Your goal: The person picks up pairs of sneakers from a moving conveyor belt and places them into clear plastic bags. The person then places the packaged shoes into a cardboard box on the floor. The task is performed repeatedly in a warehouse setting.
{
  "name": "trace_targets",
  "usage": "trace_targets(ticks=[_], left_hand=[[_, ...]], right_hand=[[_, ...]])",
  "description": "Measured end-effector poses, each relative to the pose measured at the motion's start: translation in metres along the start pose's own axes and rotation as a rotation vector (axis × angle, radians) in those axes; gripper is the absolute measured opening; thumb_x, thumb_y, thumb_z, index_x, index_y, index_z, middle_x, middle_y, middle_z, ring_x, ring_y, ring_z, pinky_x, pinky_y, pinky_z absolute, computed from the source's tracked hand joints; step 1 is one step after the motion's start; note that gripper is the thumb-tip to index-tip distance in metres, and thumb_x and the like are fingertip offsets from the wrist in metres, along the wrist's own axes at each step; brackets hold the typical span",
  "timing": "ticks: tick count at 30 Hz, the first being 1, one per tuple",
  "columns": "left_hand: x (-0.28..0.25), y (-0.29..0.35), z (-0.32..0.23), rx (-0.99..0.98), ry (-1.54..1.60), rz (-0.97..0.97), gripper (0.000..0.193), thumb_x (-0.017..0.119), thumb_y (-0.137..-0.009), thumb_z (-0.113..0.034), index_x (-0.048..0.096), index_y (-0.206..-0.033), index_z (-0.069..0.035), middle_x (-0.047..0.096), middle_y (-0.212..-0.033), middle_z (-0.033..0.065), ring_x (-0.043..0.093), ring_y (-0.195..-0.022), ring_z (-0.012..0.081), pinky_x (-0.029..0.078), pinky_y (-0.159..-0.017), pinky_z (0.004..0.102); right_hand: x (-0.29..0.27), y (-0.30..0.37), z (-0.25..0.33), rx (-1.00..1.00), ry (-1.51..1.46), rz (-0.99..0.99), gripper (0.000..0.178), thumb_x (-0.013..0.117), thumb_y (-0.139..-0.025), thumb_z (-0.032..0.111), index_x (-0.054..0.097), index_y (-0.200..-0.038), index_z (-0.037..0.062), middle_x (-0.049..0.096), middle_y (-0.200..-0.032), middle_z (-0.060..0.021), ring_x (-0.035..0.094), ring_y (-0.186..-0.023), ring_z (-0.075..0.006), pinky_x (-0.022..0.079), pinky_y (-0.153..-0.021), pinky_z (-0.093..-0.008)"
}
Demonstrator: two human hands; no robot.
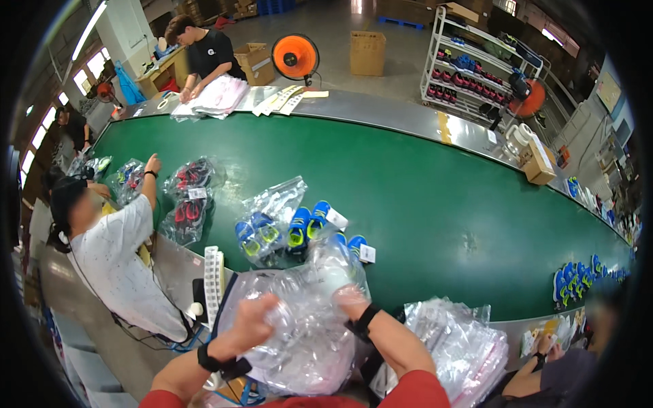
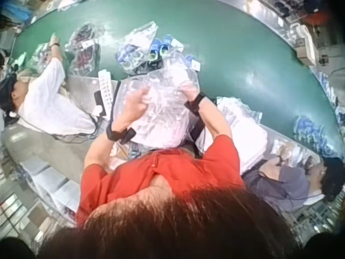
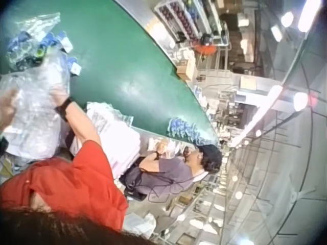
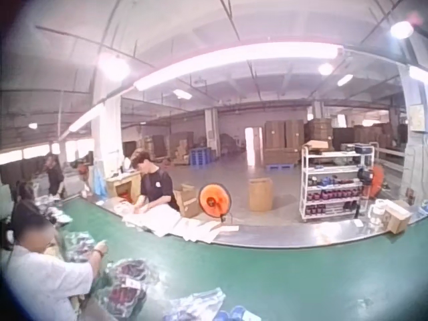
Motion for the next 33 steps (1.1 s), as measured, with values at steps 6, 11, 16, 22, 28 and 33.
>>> trace_targets(ticks=[6, 11, 16, 22, 28, 33], left_hand=[[-0.137, -0.041, 0.059, -0.182, -0.012, -0.677, 0.003, 0.059, -0.077, -0.001, 0.056, -0.078, -0.002, 0.051, -0.065, -0.0016, 0.044, -0.061, 0.0055, 0.036, -0.054, 0.0236], [-0.157, -0.021, 0.067, -0.306, 0.233, -0.672, 0.015, 0.060, -0.084, -0.008, 0.052, -0.073, -0.005, 0.042, -0.065, -0.0083, 0.034, -0.061, 0.0011, 0.026, -0.051, 0.0193], [-0.164, -0.002, 0.094, -0.404, 0.279, -0.740, 0.018, 0.061, -0.085, -0.008, 0.050, -0.071, -0.006, 0.044, -0.063, -0.0075, 0.037, -0.060, 0.0013, 0.029, -0.051, 0.0193], [-0.165, 0.002, 0.082, -0.398, 0.157, -0.626, 0.019, 0.062, -0.086, -0.012, 0.050, -0.071, -0.006, 0.046, -0.063, -0.0069, 0.039, -0.059, 0.0018, 0.031, -0.052, 0.0200], [-0.132, -0.025, 0.091, -0.470, 0.353, -0.455, 0.010, 0.061, -0.086, -0.012, 0.059, -0.081, -0.004, 0.051, -0.067, -0.0065, 0.042, -0.062, 0.0030, 0.034, -0.054, 0.0208], [-0.064, -0.078, 0.070, -0.292, 0.536, -0.373, 0.012, 0.061, -0.087, -0.015, 0.061, -0.085, -0.003, 0.053, -0.068, -0.0059, 0.043, -0.062, 0.0033, 0.035, -0.054, 0.0211]], right_hand=[[-0.036, -0.004, 0.121, -0.282, 0.052, -0.188, 0.030, 0.058, -0.080, 0.014, 0.060, -0.108, 0.0042, 0.062, -0.095, -0.0150, 0.061, -0.087, -0.0255, 0.049, -0.075, -0.0338], [-0.067, -0.061, -0.011, 0.049, 0.104, -0.577, 0.041, 0.066, -0.079, 0.033, 0.059, -0.113, 0.0113, 0.062, -0.093, -0.0130, 0.061, -0.088, -0.0281, 0.049, -0.075, -0.0378], [0.054, -0.114, -0.085, 0.143, 0.545, -0.048, 0.062, 0.061, -0.066, 0.066, 0.064, -0.104, 0.0169, 0.061, -0.094, -0.0148, 0.052, -0.100, -0.0325, 0.037, -0.085, -0.0420], [0.059, -0.124, -0.086, 0.216, 0.581, 0.006, 0.039, 0.065, -0.071, 0.048, 0.065, -0.098, 0.0197, 0.060, -0.089, -0.0112, 0.054, -0.092, -0.0289, 0.037, -0.078, -0.0418], [-0.052, -0.039, -0.093, 0.266, -0.868, -0.160, 0.052, 0.068, -0.077, 0.034, 0.056, -0.114, 0.0007, 0.060, -0.109, -0.0128, 0.057, -0.102, -0.0220, 0.047, -0.085, -0.0348], [-0.147, 0.082, 0.002, -0.578, -1.620, -0.457, 0.089, 0.068, -0.074, 0.050, 0.033, -0.136, -0.0035, 0.044, -0.133, -0.0196, 0.047, -0.121, -0.0276, 0.035, -0.104, -0.0411]])
Point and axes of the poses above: each hand's wrist, its own y-axis away from the middle knuckle, its own x-axis out of the palm, z = x × y, the point moved 7 cm from there along -y, towards the middle knuckle
